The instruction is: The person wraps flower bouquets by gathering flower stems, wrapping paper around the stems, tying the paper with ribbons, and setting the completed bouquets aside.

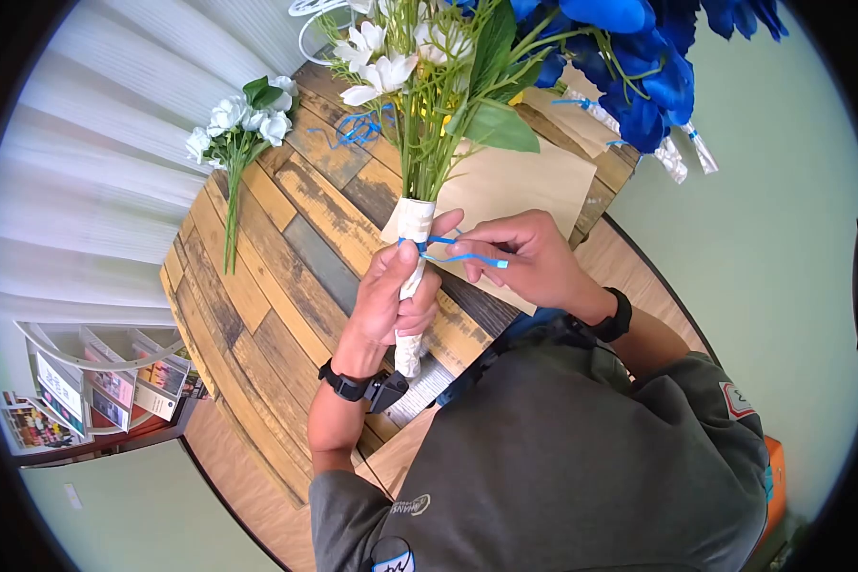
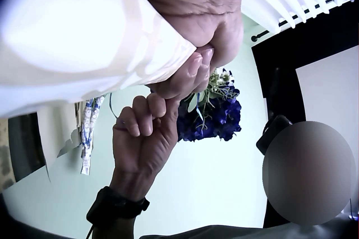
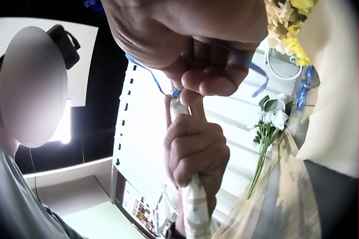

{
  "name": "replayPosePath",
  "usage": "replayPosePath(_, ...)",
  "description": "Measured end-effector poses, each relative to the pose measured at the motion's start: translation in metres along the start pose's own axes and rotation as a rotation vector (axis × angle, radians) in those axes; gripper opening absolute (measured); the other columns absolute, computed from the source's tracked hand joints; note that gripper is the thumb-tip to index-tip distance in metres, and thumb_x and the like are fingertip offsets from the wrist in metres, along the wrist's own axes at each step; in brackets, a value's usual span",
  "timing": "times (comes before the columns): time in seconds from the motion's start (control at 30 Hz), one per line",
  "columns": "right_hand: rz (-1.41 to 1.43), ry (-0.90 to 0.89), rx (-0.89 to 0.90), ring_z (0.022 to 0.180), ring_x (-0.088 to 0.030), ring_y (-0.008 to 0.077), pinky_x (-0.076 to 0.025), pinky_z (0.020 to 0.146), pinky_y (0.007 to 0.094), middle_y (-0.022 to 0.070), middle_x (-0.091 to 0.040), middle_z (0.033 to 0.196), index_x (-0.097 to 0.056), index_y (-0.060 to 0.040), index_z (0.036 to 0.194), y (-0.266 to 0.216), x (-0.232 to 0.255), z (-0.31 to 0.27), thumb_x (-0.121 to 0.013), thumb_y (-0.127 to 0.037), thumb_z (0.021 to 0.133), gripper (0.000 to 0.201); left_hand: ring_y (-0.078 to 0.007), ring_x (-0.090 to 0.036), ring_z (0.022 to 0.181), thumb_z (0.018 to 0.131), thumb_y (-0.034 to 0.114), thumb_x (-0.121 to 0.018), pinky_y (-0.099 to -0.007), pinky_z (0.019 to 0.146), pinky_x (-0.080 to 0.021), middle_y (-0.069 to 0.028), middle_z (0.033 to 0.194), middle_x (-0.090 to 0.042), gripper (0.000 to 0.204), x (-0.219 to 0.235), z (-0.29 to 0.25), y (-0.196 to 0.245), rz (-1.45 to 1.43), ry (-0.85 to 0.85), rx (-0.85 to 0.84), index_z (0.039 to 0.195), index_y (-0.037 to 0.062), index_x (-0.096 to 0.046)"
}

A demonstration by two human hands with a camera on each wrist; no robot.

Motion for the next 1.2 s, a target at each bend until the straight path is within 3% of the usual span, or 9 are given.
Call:
replayPosePath(0.2,-0.116,0.081,0.062,0.061,-0.054,0.0082,-0.043,0.057,0.0248,0.0037,-0.066,0.074,-0.074,-0.0025,0.105,0.014,0.0,0.0,-0.069,-0.008,0.092,0.015,-0.0042,-0.023,0.033,0.105,0.044,-0.042,-0.0213,0.032,-0.022,0.005,0.047,-0.031,0.062,0.0,0.001,-0.001,-0.013,0.017,-0.01,0.152,0.0046,-0.031)
replayPosePath(0.27,-0.39,0.266,0.318,0.069,-0.062,0.0109,-0.048,0.061,0.0254,0.0065,-0.067,0.079,-0.072,0.0009,0.098,0.006,0.002,0.001,-0.073,-0.009,0.089,0.014,-0.0043,-0.023,0.033,0.106,0.043,-0.042,-0.0213,0.032,-0.022,0.005,0.047,-0.031,0.061,0.0,0.002,-0.003,-0.002,0.03,0.022,0.152,0.0046,-0.032)
replayPosePath(0.3,-0.39,0.266,0.319,0.069,-0.062,0.0109,-0.048,0.061,0.0254,0.0065,-0.067,0.079,-0.072,0.0009,0.098,0.002,0.001,0.0,-0.073,-0.009,0.089,0.014,-0.0043,-0.023,0.033,0.106,0.043,-0.042,-0.0213,0.032,-0.022,0.005,0.047,-0.031,0.061,-0.001,0.003,-0.003,-0.002,0.03,0.022,0.152,0.0046,-0.032)
replayPosePath(0.37,-0.78,0.476,0.531,0.07,-0.062,0.0132,-0.049,0.062,0.0272,0.007,-0.065,0.082,-0.071,-0.0003,0.094,-0.019,-0.002,-0.011,-0.077,-0.012,0.086,0.016,-0.0041,-0.023,0.034,0.105,0.043,-0.042,-0.0211,0.032,-0.022,0.005,0.048,-0.031,0.061,-0.001,0.004,-0.003,0.036,0.052,0.019,0.152,0.0048,-0.033)
replayPosePath(0.4,-0.78,0.474,0.528,0.07,-0.062,0.0132,-0.049,0.062,0.0272,0.007,-0.065,0.082,-0.071,-0.0003,0.094,-0.024,-0.004,-0.016,-0.077,-0.012,0.086,0.016,-0.0041,-0.023,0.034,0.105,0.043,-0.042,-0.0211,0.032,-0.022,0.005,0.048,-0.031,0.061,-0.001,0.004,-0.003,0.033,0.054,0.019,0.152,0.0048,-0.033)
replayPosePath(0.47,-0.459,0.297,0.271,0.068,-0.059,0.0111,-0.049,0.064,0.027,0.0054,-0.065,0.078,-0.071,0.0015,0.097,-0.021,-0.006,-0.022,-0.078,-0.014,0.085,0.021,-0.0037,-0.023,0.035,0.105,0.043,-0.043,-0.021,0.032,-0.022,0.0053,0.049,-0.031,0.06,0.0,0.006,-0.004,0.115,0.079,0.007,0.151,0.0056,-0.034)
replayPosePath(0.57,-0.183,0.275,0.073,0.063,-0.058,0.0086,-0.048,0.058,0.025,0.0041,-0.065,0.072,-0.07,0.0028,0.091,-0.012,-0.008,-0.017,-0.073,-0.018,0.091,0.021,-0.0032,-0.023,0.035,0.105,0.043,-0.043,-0.0209,0.033,-0.022,0.0061,0.05,-0.031,0.059,0.001,0.007,-0.008,0.133,0.101,0.03,0.151,0.0062,-0.035)
replayPosePath(0.77,-0.14,0.199,-0.038,0.054,-0.055,0.0058,-0.042,0.048,0.0229,0.0022,-0.061,0.061,-0.07,0.0034,0.084,-0.008,-0.005,-0.013,-0.067,-0.017,0.096,0.023,-0.0029,-0.022,0.036,0.106,0.042,-0.043,-0.021,0.034,-0.021,0.0071,0.05,-0.03,0.057,0.003,0.009,-0.012,0.162,0.079,0.024,0.15,0.0063,-0.036)
replayPosePath(1.2,-0.233,0.238,0.104,0.049,-0.048,0.0029,-0.035,0.044,0.0234,-0.0012,-0.056,0.055,-0.066,0.0006,0.075,-0.012,-0.001,-0.013,-0.07,-0.012,0.094,0.022,-0.0032,-0.024,0.036,0.105,0.044,-0.043,-0.0208,0.034,-0.022,0.0062,0.05,-0.031,0.061,0.002,0.01,-0.016,0.104,0.041,0.039,0.151,0.0056,-0.034)
Point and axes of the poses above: each hand's wrist, its own z-axis towards the middle knuckle, its own x-axis out of the back of the hand, y = z × x, the point moved 3 cm from there along z, towards the middle knuckle
